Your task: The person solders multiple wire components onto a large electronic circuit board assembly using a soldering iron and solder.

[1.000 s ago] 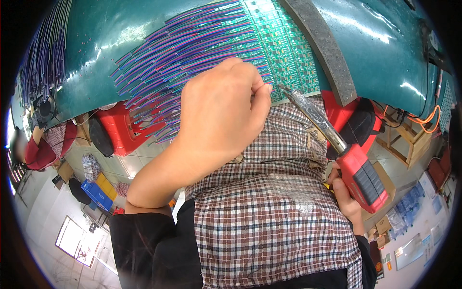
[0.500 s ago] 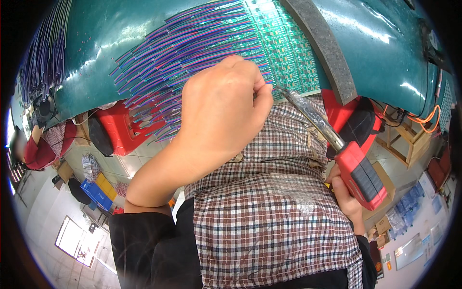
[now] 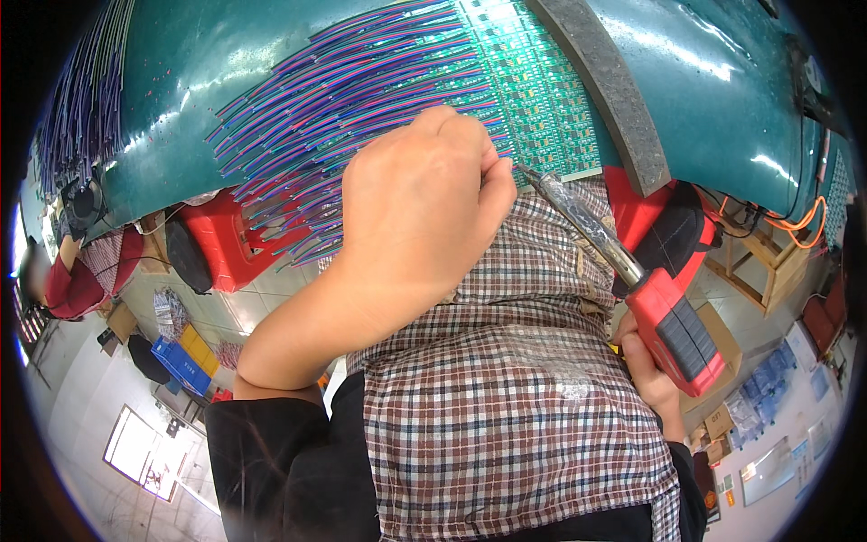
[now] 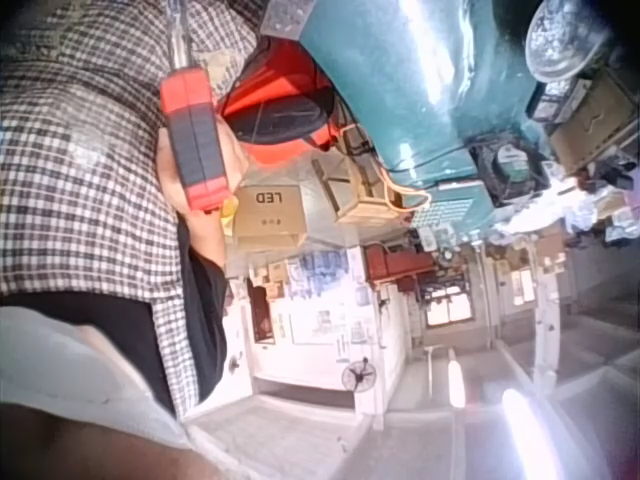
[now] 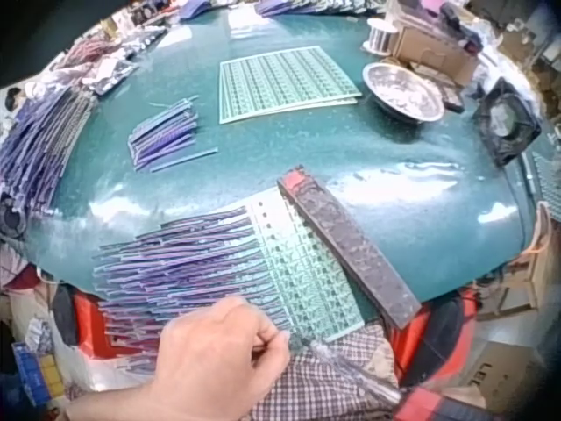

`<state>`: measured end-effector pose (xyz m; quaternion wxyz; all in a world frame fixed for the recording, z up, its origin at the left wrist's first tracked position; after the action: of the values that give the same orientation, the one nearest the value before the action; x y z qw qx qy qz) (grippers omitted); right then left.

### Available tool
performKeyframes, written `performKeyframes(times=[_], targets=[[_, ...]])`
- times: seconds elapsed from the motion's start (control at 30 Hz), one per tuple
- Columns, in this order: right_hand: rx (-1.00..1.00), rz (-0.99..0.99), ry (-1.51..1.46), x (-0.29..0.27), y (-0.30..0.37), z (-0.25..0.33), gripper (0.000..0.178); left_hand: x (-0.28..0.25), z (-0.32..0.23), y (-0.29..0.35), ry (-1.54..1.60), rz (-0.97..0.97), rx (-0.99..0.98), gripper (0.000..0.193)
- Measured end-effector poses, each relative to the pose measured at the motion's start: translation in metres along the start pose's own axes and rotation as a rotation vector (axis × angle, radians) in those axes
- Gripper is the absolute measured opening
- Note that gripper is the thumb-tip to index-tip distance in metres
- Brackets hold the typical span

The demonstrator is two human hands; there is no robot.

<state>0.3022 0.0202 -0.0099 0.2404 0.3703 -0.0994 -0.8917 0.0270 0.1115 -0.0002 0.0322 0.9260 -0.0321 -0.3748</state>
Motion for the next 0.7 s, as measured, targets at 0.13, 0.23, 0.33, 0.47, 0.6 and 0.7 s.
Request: performKeyframes(times=[0.13,0.23,0.33,0.47,0.6,0.7], targets=[[0.007,-0.009,0.003,-0.002,0.002,-0.001,0.023,0.001,-0.002,0.0,-0.046,-0.011,0.016,0.018],[0.005,-0.032,0.023,-0.003,0.006,-0.002,0.026,0.001,-0.002,0.001,-0.058,-0.018,0.025,0.019],[0.022,-0.067,0.009,-0.004,0.01,-0.006,0.029,0.002,-0.004,0.0,-0.066,-0.005,0.026,0.019],[0.004,0.002,-0.013,-0.002,0.004,-0.004,0.03,0.0,-0.001,0.0,-0.04,0.015,0.003,0.019],[-0.005,0.003,-0.013,-0.001,0.003,-0.003,0.029,0.0,0.001,-0.002,0.011,0.053,-0.002,0.018],[0.016,-0.017,-0.025,0.0,0.004,-0.004,0.027,0.0,-0.001,-0.003,0.01,0.069,0.009,0.018]])
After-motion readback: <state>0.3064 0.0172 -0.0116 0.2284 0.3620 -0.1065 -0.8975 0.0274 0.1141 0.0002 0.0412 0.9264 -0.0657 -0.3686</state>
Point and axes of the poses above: each hand's wrist, its own y-axis away from the middle knuckle, its own x-axis out of the palm, z = x × y, the point moved 9 cm from there along -y, towards the middle knuckle, and after that the axes turned 11 degrees about y, right-handed, at the moved point
